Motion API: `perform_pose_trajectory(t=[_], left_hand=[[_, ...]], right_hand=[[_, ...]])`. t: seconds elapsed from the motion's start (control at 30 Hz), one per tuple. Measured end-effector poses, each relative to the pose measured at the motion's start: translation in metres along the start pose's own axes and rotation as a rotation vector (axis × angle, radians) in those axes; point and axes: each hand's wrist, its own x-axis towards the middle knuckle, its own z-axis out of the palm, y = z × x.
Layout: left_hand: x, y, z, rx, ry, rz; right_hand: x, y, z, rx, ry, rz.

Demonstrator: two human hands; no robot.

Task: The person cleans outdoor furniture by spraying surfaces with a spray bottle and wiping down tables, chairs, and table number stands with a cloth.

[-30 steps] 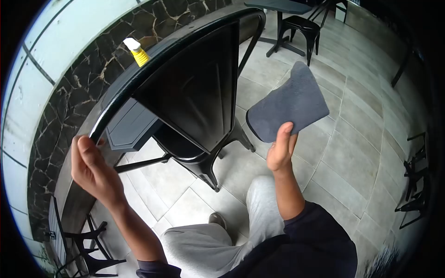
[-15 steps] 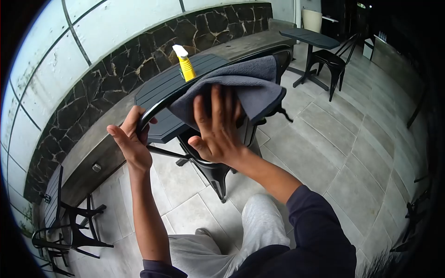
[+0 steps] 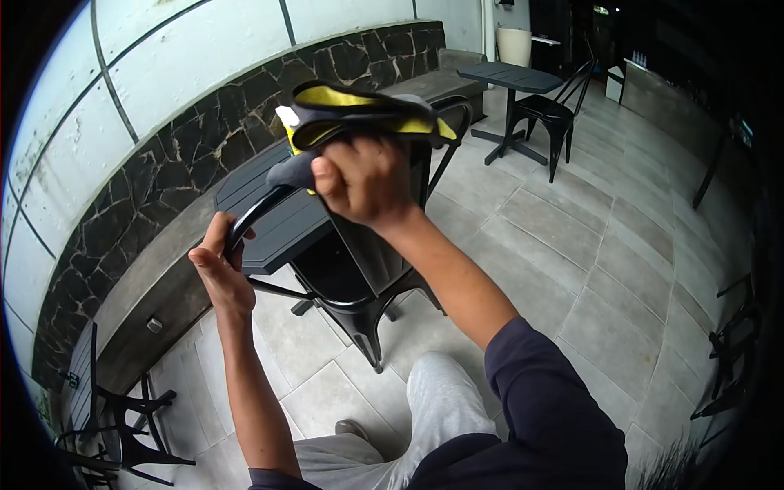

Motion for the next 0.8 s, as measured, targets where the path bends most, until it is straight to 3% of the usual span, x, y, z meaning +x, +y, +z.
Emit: perform_pose_trajectory(t=[0.03,0.2,0.37,0.43,0.5,0.57,0.63,0.77,0.8], left_hand=[[0.000,0.001,0.002,-0.007,-0.007,0.002],[0.000,0.006,0.005,0.046,0.045,0.027],[0.003,0.008,0.008,0.055,0.093,0.041],[0.003,0.007,0.007,0.054,0.047,0.028],[0.003,0.010,0.013,0.032,0.151,0.013],[0.003,0.010,0.015,0.030,0.178,0.003],[0.003,0.007,0.007,0.129,0.121,0.031],[0.003,0.014,0.007,0.147,0.110,0.038],[0.004,0.013,0.006,0.154,0.111,0.035]], right_hand=[[0.004,0.014,-0.002,0.065,0.113,-0.016],[0.005,0.066,-0.015,0.054,0.133,0.096],[-0.015,0.009,-0.010,0.177,0.116,0.270],[-0.043,-0.001,-0.006,0.098,-0.058,0.183],[-0.074,-0.008,0.003,0.297,-0.111,0.194],[-0.096,-0.014,-0.012,0.303,-0.265,0.227],[-0.103,-0.011,-0.030,0.306,-0.278,0.193],[-0.096,0.030,-0.026,0.327,-0.004,0.141],[-0.083,0.046,-0.025,0.134,-0.008,-0.006]])
